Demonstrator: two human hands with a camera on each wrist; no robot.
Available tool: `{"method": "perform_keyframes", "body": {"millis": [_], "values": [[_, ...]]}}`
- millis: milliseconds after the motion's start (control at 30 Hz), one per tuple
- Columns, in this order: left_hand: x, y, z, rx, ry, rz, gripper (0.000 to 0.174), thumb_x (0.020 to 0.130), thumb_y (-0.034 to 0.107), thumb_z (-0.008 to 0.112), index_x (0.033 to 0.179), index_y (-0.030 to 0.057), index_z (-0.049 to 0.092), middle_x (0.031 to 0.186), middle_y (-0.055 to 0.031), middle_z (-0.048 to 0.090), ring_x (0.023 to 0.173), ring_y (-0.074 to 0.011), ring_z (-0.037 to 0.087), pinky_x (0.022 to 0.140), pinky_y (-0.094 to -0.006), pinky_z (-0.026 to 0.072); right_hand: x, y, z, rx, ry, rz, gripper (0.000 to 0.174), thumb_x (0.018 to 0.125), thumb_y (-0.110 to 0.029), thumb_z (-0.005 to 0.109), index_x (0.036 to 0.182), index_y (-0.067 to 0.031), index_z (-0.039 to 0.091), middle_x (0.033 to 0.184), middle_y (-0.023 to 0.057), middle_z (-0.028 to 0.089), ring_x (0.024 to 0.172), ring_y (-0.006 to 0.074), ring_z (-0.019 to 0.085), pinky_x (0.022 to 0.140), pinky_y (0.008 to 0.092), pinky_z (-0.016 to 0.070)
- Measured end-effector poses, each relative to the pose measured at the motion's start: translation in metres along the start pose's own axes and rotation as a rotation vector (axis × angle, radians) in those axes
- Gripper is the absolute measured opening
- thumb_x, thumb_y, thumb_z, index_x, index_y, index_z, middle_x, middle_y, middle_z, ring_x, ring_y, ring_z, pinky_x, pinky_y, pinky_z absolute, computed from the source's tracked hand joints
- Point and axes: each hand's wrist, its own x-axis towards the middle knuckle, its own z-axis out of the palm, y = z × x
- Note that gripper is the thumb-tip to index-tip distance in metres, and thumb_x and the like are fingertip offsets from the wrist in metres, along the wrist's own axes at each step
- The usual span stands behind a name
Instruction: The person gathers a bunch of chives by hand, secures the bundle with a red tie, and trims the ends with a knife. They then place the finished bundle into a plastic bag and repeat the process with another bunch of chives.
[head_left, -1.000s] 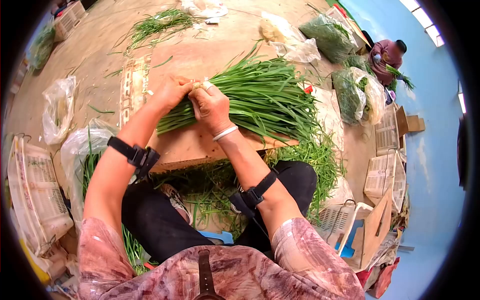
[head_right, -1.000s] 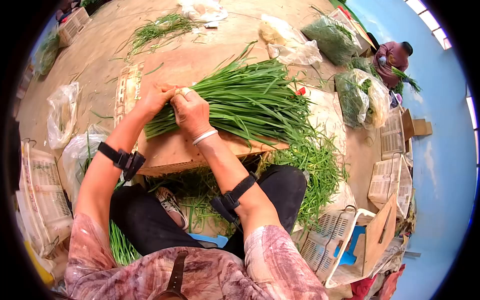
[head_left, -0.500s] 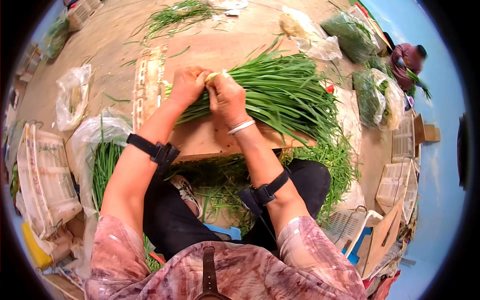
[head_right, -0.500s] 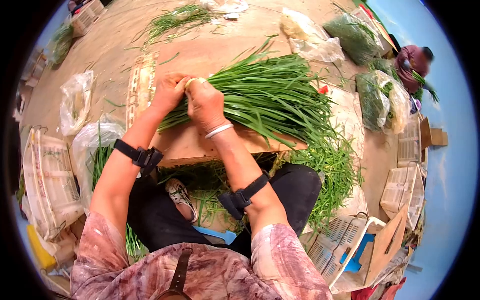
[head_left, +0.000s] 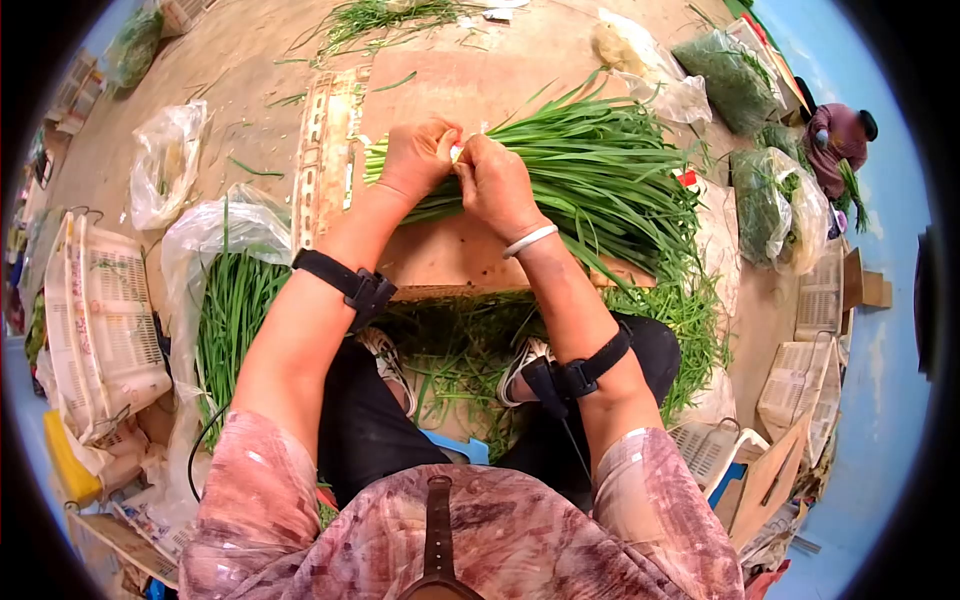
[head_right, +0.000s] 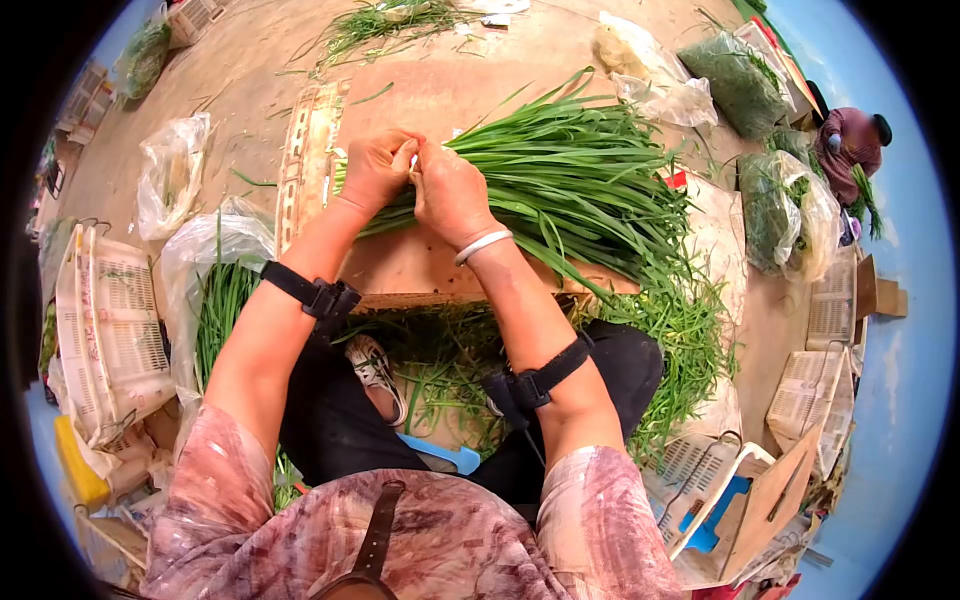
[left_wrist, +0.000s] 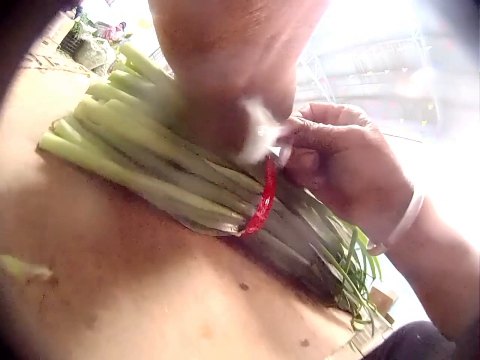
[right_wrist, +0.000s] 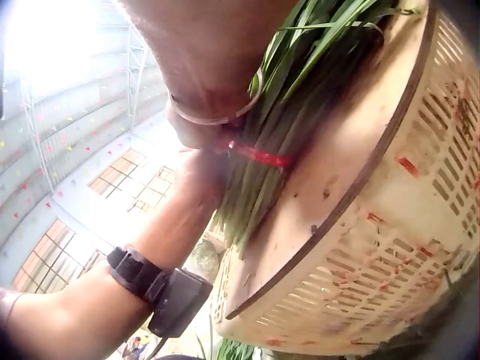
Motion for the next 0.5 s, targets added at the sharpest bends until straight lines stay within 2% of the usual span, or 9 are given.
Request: {"method": "perform_keyframes", "body": {"millis": [100, 167, 233, 300, 367, 400, 433, 467, 500], "values": [[-0.009, -0.007, 0.008, 0.09, 0.145, 0.125, 0.01, 0.077, 0.008, 0.058, 0.072, 0.0011, 0.063, 0.076, -0.0131, 0.064, 0.067, -0.0286, 0.062, 0.062, -0.0348, 0.0501, -0.004, 0.002, -0.006, 0.042, -0.046, 0.014, 0.013, 0.074, -0.002, 0.061, 0.072, -0.0028, 0.048, 0.065, 0.0161, 0.054, 0.063, 0.0361, 0.055, 0.057, 0.0417, 0.0439], [-0.014, -0.001, 0.009, 0.13, 0.162, 0.099, 0.006, 0.075, 0.004, 0.057, 0.073, 0.0006, 0.062, 0.08, -0.0136, 0.064, 0.07, -0.0292, 0.062, 0.064, -0.0351, 0.0499, -0.002, 0.0, -0.014, 0.07, -0.1, 0.063, 0.008, 0.076, -0.005, 0.06, 0.076, -0.0016, 0.052, 0.071, 0.0187, 0.058, 0.069, 0.0376, 0.058, 0.062, 0.0441, 0.0459], [-0.017, 0.002, 0.008, 0.211, 0.27, 0.214, 0.005, 0.074, 0.002, 0.058, 0.076, 0.0007, 0.062, 0.082, -0.0134, 0.063, 0.073, -0.0295, 0.061, 0.066, -0.0349, 0.0496, -0.002, -0.003, -0.017, 0.179, -0.06, 0.212, 0.009, 0.074, -0.003, 0.06, 0.071, -0.0006, 0.053, 0.068, 0.0182, 0.058, 0.065, 0.0372, 0.058, 0.061, 0.0422, 0.0468], [-0.021, 0.007, 0.01, 0.204, 0.313, 0.224, 0.006, 0.074, 0.001, 0.058, 0.077, 0.0006, 0.062, 0.082, -0.0127, 0.063, 0.074, -0.0294, 0.061, 0.067, -0.0349, 0.0495, -0.001, -0.006, -0.019, 0.161, -0.014, 0.236, 0.009, 0.073, -0.003, 0.062, 0.069, 0.0006, 0.054, 0.065, 0.0186, 0.059, 0.063, 0.0357, 0.059, 0.06, 0.0403, 0.0475], [-0.027, 0.013, 0.006, 0.203, 0.355, 0.237, 0.007, 0.074, 0.0, 0.058, 0.078, 0.0004, 0.063, 0.082, -0.012, 0.063, 0.075, -0.0292, 0.061, 0.067, -0.035, 0.0494, 0.002, -0.002, -0.015, 0.154, 0.065, 0.37, 0.008, 0.074, -0.003, 0.062, 0.07, 0.0008, 0.056, 0.065, 0.019, 0.058, 0.063, 0.034, 0.06, 0.06, 0.0398, 0.0473], [-0.031, 0.016, 0.005, 0.18, 0.379, 0.251, 0.007, 0.074, -0.001, 0.058, 0.079, 0.0004, 0.063, 0.082, -0.011, 0.063, 0.075, -0.0292, 0.06, 0.069, -0.0357, 0.0495, 0.004, -0.001, -0.013, 0.082, 0.116, 0.375, 0.01, 0.073, -0.005, 0.065, 0.069, 0.003, 0.061, 0.061, 0.0163, 0.059, 0.055, 0.0225, 0.058, 0.054, 0.0348, 0.0457], [-0.034, 0.019, 0.006, 0.152, 0.408, 0.261, 0.008, 0.075, -0.001, 0.057, 0.08, 0.0004, 0.063, 0.082, -0.0099, 0.063, 0.075, -0.0292, 0.06, 0.071, -0.0364, 0.0496, 0.008, -0.004, -0.015, 0.073, 0.121, 0.376, 0.01, 0.073, -0.005, 0.065, 0.069, 0.003, 0.061, 0.061, 0.0163, 0.059, 0.055, 0.0225, 0.058, 0.054, 0.0348, 0.0457], [-0.039, 0.02, 0.009, 0.149, 0.439, 0.235, 0.008, 0.076, -0.001, 0.058, 0.081, 0.0013, 0.063, 0.084, -0.0078, 0.063, 0.075, -0.0274, 0.06, 0.079, -0.0407, 0.0476, 0.013, -0.008, -0.018, 0.055, 0.086, 0.47, 0.012, 0.073, -0.006, 0.065, 0.067, 0.0039, 0.061, 0.064, 0.0199, 0.06, 0.059, 0.0292, 0.06, 0.057, 0.0375, 0.0472], [-0.041, 0.02, 0.011, 0.144, 0.443, 0.231, 0.008, 0.076, -0.001, 0.058, 0.081, 0.0013, 0.063, 0.084, -0.0078, 0.063, 0.075, -0.0274, 0.06, 0.079, -0.0407, 0.0476, 0.017, -0.01, -0.019, 0.04, 0.046, 0.563, 0.014, 0.072, -0.006, 0.064, 0.065, 0.0048, 0.061, 0.066, 0.0234, 0.06, 0.064, 0.0358, 0.062, 0.06, 0.0401, 0.0487]]}}
